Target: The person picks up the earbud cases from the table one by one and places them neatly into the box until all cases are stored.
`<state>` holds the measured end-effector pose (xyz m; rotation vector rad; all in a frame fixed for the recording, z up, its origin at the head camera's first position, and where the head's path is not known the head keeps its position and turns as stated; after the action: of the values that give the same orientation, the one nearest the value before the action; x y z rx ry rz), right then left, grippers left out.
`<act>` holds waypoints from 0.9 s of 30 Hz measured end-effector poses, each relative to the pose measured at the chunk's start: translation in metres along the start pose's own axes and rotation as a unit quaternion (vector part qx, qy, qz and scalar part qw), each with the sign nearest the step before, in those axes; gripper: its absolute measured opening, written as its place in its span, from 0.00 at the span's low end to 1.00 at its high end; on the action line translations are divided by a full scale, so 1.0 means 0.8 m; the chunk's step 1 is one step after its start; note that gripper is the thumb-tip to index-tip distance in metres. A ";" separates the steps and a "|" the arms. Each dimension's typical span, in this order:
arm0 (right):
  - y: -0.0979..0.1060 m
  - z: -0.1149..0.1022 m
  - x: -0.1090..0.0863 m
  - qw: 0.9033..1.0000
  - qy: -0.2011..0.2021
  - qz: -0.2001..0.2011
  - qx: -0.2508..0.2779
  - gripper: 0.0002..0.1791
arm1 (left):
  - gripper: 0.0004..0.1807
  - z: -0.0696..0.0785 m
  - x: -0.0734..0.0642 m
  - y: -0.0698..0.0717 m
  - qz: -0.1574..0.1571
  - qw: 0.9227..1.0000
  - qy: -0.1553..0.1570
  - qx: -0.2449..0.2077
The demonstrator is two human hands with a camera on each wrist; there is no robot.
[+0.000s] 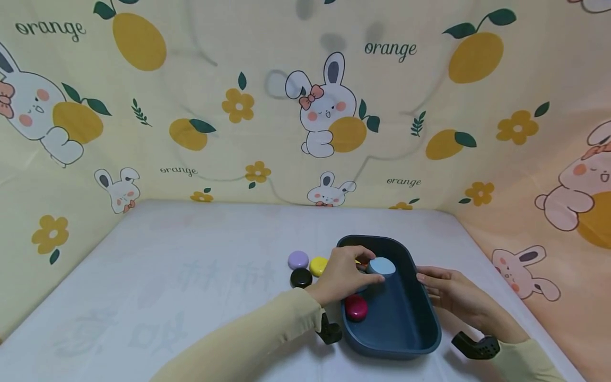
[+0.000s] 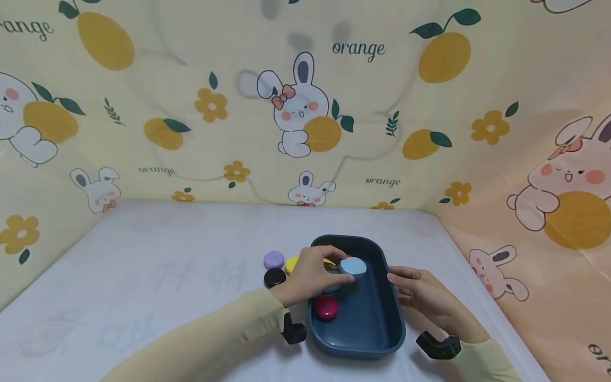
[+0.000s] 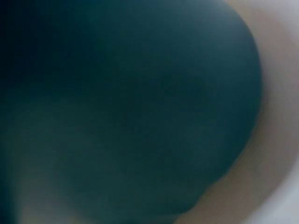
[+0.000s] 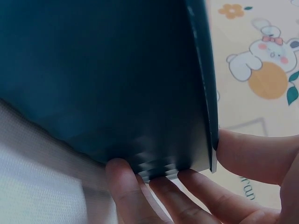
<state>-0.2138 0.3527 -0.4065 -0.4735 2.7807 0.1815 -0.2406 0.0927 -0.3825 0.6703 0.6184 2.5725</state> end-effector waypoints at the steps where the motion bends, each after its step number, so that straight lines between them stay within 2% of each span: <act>1: 0.000 0.000 0.000 1.000 0.000 -0.002 0.004 0.38 | 0.20 -0.001 0.001 -0.001 -0.004 1.000 0.002 -0.003; 5: -0.001 0.000 0.000 1.000 -0.004 -0.008 0.016 0.37 | 0.23 -0.001 0.002 0.000 -0.024 1.000 0.012 -0.017; 9: -0.001 -0.001 0.001 1.000 -0.007 -0.006 0.011 0.38 | 0.20 0.002 0.003 0.014 -0.010 1.000 0.008 -0.029; 13: 0.000 -0.001 0.001 1.000 -0.002 -0.001 -0.003 0.38 | 0.15 0.003 0.001 0.037 0.033 0.999 -0.009 -0.028; 18: -0.002 0.000 0.003 1.000 -0.001 -0.001 -0.003 0.37 | 0.14 -0.008 -0.010 0.071 0.072 0.997 -0.017 -0.022; 24: 0.000 0.000 0.003 1.000 -0.008 -0.002 0.005 0.38 | 0.16 -0.023 -0.034 0.111 0.069 0.998 0.002 -0.008; 27: 0.000 0.000 0.003 1.000 -0.003 -0.010 0.007 0.37 | 0.17 -0.033 -0.047 0.128 0.063 0.998 0.027 0.003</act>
<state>-0.2156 0.3521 -0.4070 -0.4964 2.7676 0.1587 -0.2524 -0.0175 -0.3649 0.6636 0.6203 2.7136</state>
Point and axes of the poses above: each hand's wrist, its own x-axis towards the middle knuckle, its own y-axis out of the back of the hand, z = x × y, the point moved 3 cm from there along x, towards the middle knuckle, and after that the axes turned 1 degree about -z, right-handed, at the moved point
